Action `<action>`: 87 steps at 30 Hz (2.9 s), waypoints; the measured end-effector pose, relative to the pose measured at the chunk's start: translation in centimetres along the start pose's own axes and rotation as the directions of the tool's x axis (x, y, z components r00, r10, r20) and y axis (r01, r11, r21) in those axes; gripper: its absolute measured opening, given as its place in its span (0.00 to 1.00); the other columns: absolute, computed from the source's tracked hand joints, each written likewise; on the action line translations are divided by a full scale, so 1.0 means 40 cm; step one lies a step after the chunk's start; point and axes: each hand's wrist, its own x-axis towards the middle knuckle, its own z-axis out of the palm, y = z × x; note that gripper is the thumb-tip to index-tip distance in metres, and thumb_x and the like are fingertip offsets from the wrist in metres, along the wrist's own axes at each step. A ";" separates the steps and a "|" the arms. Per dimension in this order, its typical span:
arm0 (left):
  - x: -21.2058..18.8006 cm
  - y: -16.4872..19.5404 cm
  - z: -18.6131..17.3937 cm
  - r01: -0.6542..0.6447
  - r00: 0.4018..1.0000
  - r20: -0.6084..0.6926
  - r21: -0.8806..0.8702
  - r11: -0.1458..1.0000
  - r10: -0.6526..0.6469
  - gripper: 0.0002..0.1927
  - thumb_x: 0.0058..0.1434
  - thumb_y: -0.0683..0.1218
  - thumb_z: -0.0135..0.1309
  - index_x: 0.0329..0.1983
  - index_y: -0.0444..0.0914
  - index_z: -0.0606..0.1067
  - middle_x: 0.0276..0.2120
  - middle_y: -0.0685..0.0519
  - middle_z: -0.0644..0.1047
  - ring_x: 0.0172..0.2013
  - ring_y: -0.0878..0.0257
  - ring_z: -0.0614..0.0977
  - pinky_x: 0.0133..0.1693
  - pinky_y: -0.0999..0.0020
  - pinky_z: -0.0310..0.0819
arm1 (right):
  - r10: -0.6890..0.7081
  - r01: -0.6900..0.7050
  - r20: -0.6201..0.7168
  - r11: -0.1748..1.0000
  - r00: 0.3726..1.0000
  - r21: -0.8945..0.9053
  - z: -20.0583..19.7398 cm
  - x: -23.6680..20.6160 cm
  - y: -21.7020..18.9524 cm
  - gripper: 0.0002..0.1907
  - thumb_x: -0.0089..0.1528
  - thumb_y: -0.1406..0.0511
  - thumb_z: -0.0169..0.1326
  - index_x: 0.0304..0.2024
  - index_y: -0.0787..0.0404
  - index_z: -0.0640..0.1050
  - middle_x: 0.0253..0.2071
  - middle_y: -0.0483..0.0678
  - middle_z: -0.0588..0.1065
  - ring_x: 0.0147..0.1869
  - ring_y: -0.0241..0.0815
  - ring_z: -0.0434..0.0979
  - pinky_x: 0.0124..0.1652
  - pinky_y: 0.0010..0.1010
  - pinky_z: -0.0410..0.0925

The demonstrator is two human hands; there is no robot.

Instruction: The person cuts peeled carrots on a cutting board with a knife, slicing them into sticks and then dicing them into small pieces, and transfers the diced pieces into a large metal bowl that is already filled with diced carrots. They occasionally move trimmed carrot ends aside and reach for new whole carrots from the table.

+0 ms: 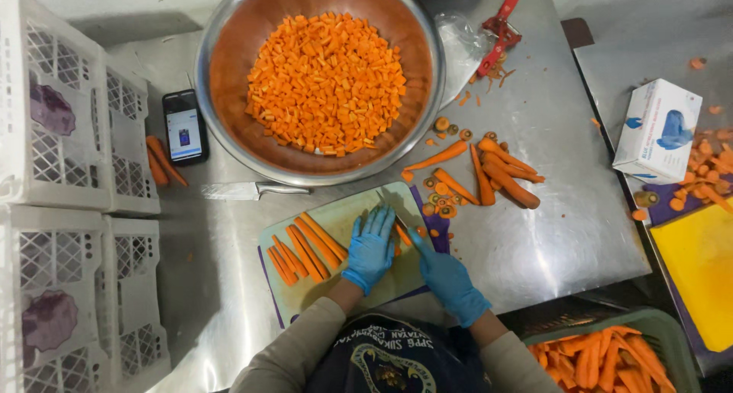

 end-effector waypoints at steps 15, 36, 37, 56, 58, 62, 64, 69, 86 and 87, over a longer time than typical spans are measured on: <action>0.045 -0.026 -0.031 0.145 0.988 0.049 0.032 0.989 -0.147 0.40 0.62 0.48 0.51 0.77 0.40 0.54 0.75 0.49 0.54 0.75 0.52 0.53 0.69 0.34 0.37 | -0.093 0.098 0.038 0.980 0.995 -0.173 -0.052 0.034 0.005 0.32 0.65 0.63 0.47 0.72 0.45 0.61 0.20 0.53 0.75 0.23 0.55 0.77 0.24 0.49 0.70; 0.073 -0.077 -0.014 0.082 0.989 0.114 0.072 0.994 -0.090 0.37 0.56 0.47 0.54 0.71 0.42 0.64 0.71 0.50 0.64 0.72 0.54 0.60 0.70 0.35 0.38 | -0.066 0.082 0.103 0.984 0.992 -0.160 0.047 0.065 0.020 0.37 0.62 0.65 0.48 0.74 0.45 0.58 0.22 0.54 0.75 0.24 0.56 0.77 0.25 0.50 0.70; 0.078 -0.074 -0.016 0.071 0.991 0.108 0.077 0.994 -0.079 0.36 0.56 0.47 0.54 0.71 0.42 0.64 0.71 0.50 0.64 0.72 0.54 0.60 0.70 0.35 0.38 | -0.030 0.042 0.124 0.995 0.992 -0.090 0.053 0.067 0.022 0.37 0.62 0.64 0.48 0.74 0.43 0.58 0.22 0.55 0.76 0.24 0.57 0.77 0.26 0.51 0.70; 0.097 -0.024 -0.069 -0.510 0.849 0.202 0.069 0.858 0.488 0.28 0.59 0.51 0.59 0.64 0.49 0.71 0.63 0.50 0.70 0.68 0.52 0.69 0.73 0.45 0.52 | 0.274 -0.221 -0.074 0.885 0.959 0.411 -0.076 -0.055 0.081 0.41 0.63 0.61 0.49 0.77 0.44 0.51 0.33 0.63 0.77 0.33 0.64 0.79 0.35 0.49 0.70; 0.097 -0.079 -0.099 -0.475 0.865 0.169 -0.024 0.880 0.472 0.28 0.54 0.49 0.61 0.60 0.45 0.73 0.59 0.46 0.71 0.64 0.48 0.70 0.67 0.48 0.57 | 0.357 -0.324 0.007 0.841 0.934 0.433 -0.082 -0.068 0.084 0.41 0.63 0.61 0.49 0.77 0.43 0.50 0.32 0.64 0.77 0.34 0.62 0.81 0.37 0.48 0.72; 0.044 -0.181 -0.156 -0.410 0.897 0.182 0.003 0.912 0.403 0.26 0.54 0.48 0.61 0.58 0.45 0.74 0.59 0.43 0.72 0.62 0.45 0.71 0.64 0.51 0.61 | 0.339 -0.324 0.046 0.838 0.940 0.440 -0.059 -0.086 0.087 0.41 0.63 0.61 0.48 0.77 0.42 0.50 0.33 0.64 0.78 0.34 0.63 0.80 0.38 0.50 0.71; 0.014 -0.209 -0.182 -0.287 0.932 0.225 -0.021 0.958 0.284 0.25 0.56 0.48 0.60 0.59 0.46 0.75 0.59 0.41 0.71 0.59 0.43 0.71 0.62 0.53 0.64 | 0.297 -0.282 0.030 0.862 0.954 0.422 -0.034 -0.088 0.086 0.40 0.64 0.60 0.48 0.77 0.41 0.51 0.34 0.66 0.78 0.36 0.64 0.80 0.39 0.50 0.72; -0.042 -0.201 -0.222 -0.210 0.957 0.202 0.002 0.978 0.206 0.25 0.58 0.51 0.59 0.60 0.44 0.75 0.55 0.43 0.73 0.55 0.43 0.72 0.60 0.48 0.62 | 0.155 -0.208 0.165 0.902 0.974 0.379 0.045 -0.071 0.057 0.40 0.62 0.61 0.47 0.76 0.42 0.51 0.33 0.68 0.77 0.36 0.66 0.79 0.39 0.53 0.70; 0.634 0.180 -0.009 -0.125 0.992 0.057 0.226 0.966 0.115 0.09 0.64 0.47 0.51 0.44 0.43 0.78 0.39 0.47 0.82 0.40 0.50 0.84 0.43 0.47 0.78 | 0.349 -0.364 0.164 0.928 0.923 0.073 0.040 -0.025 -0.008 0.37 0.62 0.61 0.46 0.74 0.34 0.57 0.32 0.59 0.79 0.35 0.62 0.80 0.37 0.55 0.71; 0.648 0.186 -0.012 -0.131 0.990 0.074 0.198 0.971 0.119 0.10 0.61 0.47 0.52 0.43 0.43 0.79 0.39 0.46 0.82 0.40 0.48 0.84 0.42 0.47 0.78 | 0.302 -0.321 0.170 0.941 0.938 0.105 0.054 -0.022 -0.005 0.38 0.61 0.62 0.46 0.74 0.36 0.57 0.32 0.59 0.79 0.36 0.62 0.80 0.37 0.55 0.71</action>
